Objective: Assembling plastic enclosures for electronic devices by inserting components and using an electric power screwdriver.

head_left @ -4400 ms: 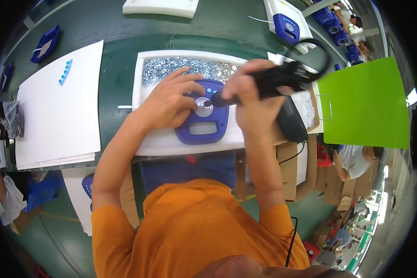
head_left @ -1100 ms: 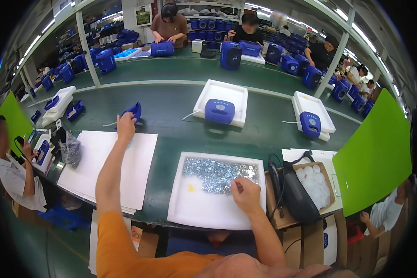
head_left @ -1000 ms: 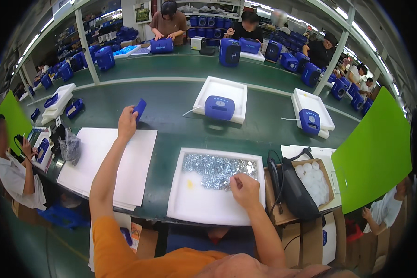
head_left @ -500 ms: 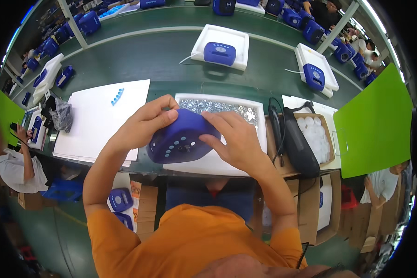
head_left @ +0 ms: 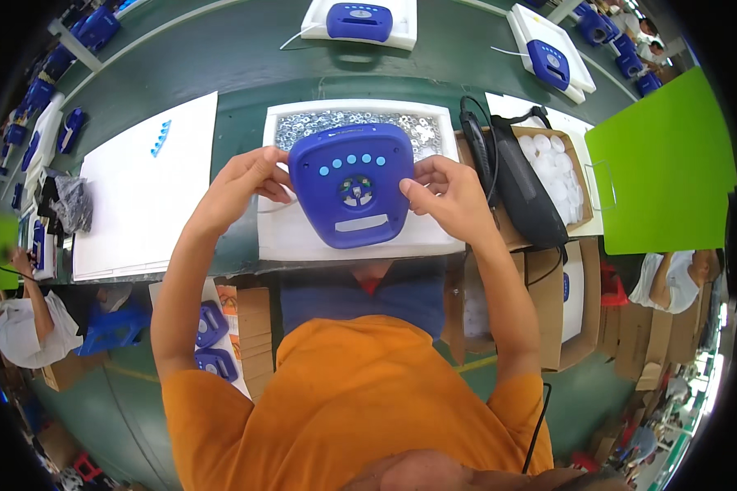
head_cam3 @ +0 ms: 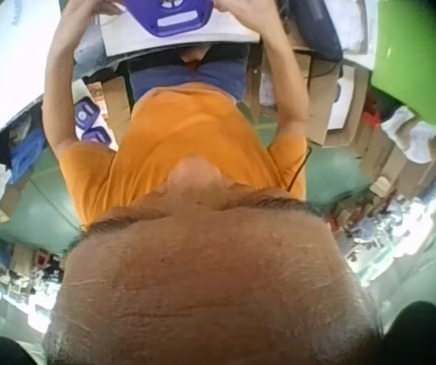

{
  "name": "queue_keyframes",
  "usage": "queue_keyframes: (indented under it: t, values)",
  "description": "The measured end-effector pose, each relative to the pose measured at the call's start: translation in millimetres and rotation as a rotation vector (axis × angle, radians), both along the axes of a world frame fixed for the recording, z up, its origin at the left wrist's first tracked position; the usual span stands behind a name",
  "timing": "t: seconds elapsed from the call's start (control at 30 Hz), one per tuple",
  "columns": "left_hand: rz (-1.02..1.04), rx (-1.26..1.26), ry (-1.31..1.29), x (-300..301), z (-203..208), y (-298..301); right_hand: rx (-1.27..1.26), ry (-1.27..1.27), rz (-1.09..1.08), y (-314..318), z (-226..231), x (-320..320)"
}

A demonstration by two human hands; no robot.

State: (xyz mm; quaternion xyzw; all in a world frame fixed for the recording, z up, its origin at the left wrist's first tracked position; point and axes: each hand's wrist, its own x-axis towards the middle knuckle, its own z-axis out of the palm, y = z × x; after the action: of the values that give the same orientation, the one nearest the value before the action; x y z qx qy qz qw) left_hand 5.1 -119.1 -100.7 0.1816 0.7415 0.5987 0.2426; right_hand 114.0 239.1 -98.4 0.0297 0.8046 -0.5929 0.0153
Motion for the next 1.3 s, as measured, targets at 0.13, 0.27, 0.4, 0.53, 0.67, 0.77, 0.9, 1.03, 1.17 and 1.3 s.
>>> queue_keyframes:
  t: [0.13, 0.27, 0.4, 0.53, 0.67, 0.77, 0.9, 1.03, 1.17, 1.3]
  values:
    - [0.023, -0.161, 0.082, 3.3, -7.6, 3.3, -0.114, -0.176, -0.047, 11.2, -24.8, -1.4]
    - [-0.015, -0.372, 0.121, 8.6, 0.2, 6.1, -0.114, -0.253, -0.048, 19.8, -36.1, -3.2]
    - [0.08, -0.471, 0.435, 2.5, -14.3, 4.5, 0.069, -0.337, 0.027, 19.7, -27.6, -13.1]
    - [0.158, -0.601, 0.944, -11.0, -31.0, 4.9, 0.378, -0.331, 0.068, 16.9, -14.9, -19.5]
    - [0.182, -0.611, 1.051, -24.8, -47.3, 12.4, 0.557, -0.09, -0.008, 22.9, -12.8, -12.2]
    - [0.166, -0.591, 1.197, -34.2, -52.4, 25.5, 0.467, 0.028, -0.093, 29.2, -13.2, 3.2]
    - [0.03, -0.743, 1.3, -46.6, -54.7, 36.7, 0.393, 0.117, -0.102, 38.3, -24.6, 22.3]
    - [0.012, -0.769, 1.315, -46.2, -49.8, 25.4, 0.401, 0.188, -0.096, 37.9, -13.8, 18.1]
    - [-0.01, -0.744, 1.367, -53.5, -57.9, 30.6, 0.378, 0.195, -0.232, 75.1, 0.4, 14.2]
    - [-0.025, -0.788, 1.397, -56.2, -58.3, 35.0, 0.375, 0.171, -0.461, 156.9, -6.2, 0.3]
